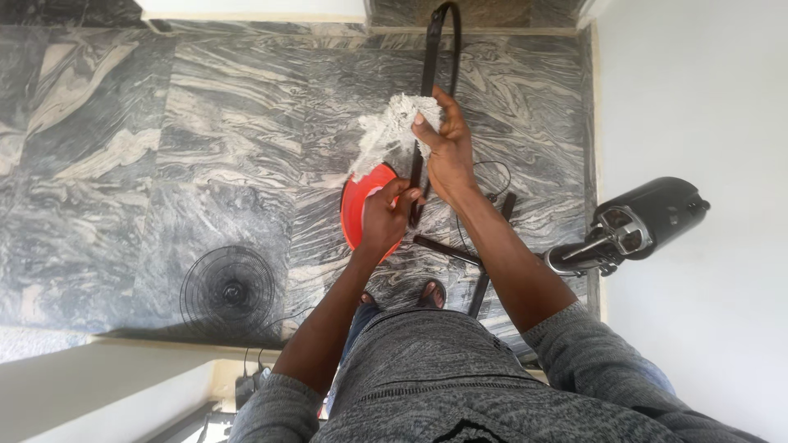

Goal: The person sits on the floor and wipes the metal legs and pole of a standing fan with a white cloth. They dip the cloth into a red bucket of soapy water, continue wiping the fan, then carry the bucket outside and rinse the cloth under a tap.

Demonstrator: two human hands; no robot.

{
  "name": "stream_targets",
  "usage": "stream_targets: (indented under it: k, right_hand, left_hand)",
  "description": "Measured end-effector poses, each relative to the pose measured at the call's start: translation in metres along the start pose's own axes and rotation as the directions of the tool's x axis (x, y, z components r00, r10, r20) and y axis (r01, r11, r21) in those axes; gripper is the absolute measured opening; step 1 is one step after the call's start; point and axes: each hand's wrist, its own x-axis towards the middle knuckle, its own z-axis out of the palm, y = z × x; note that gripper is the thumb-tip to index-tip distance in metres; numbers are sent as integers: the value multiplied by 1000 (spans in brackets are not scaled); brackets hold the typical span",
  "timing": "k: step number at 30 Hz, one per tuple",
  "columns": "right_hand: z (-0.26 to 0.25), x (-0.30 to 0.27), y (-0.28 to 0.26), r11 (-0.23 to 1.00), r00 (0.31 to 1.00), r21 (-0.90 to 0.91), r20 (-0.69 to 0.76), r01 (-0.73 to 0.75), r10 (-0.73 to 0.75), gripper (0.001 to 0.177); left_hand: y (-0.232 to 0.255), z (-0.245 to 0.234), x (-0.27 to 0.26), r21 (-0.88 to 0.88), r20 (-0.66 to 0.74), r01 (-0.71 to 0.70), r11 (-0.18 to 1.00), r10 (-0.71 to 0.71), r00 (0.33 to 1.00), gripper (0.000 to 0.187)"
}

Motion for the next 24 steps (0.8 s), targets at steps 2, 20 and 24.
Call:
stream_targets:
  k: [2, 20, 24]
  right_hand:
    - [-9, 8, -5, 1000, 999, 16, -33, 27, -26, 71]
    - [-9, -46, 11, 672, 949, -731, 282, 118, 141, 51]
    - [-2, -62, 22, 476, 915, -877, 242, 64, 323, 57]
  left_hand:
    - [-20, -1, -4, 85, 36, -79, 993, 77, 996, 17]
    - [4, -53, 39, -128, -218, -55, 990, 27, 976, 32]
    - [9, -49, 42, -47, -120, 11, 999, -17, 993, 34]
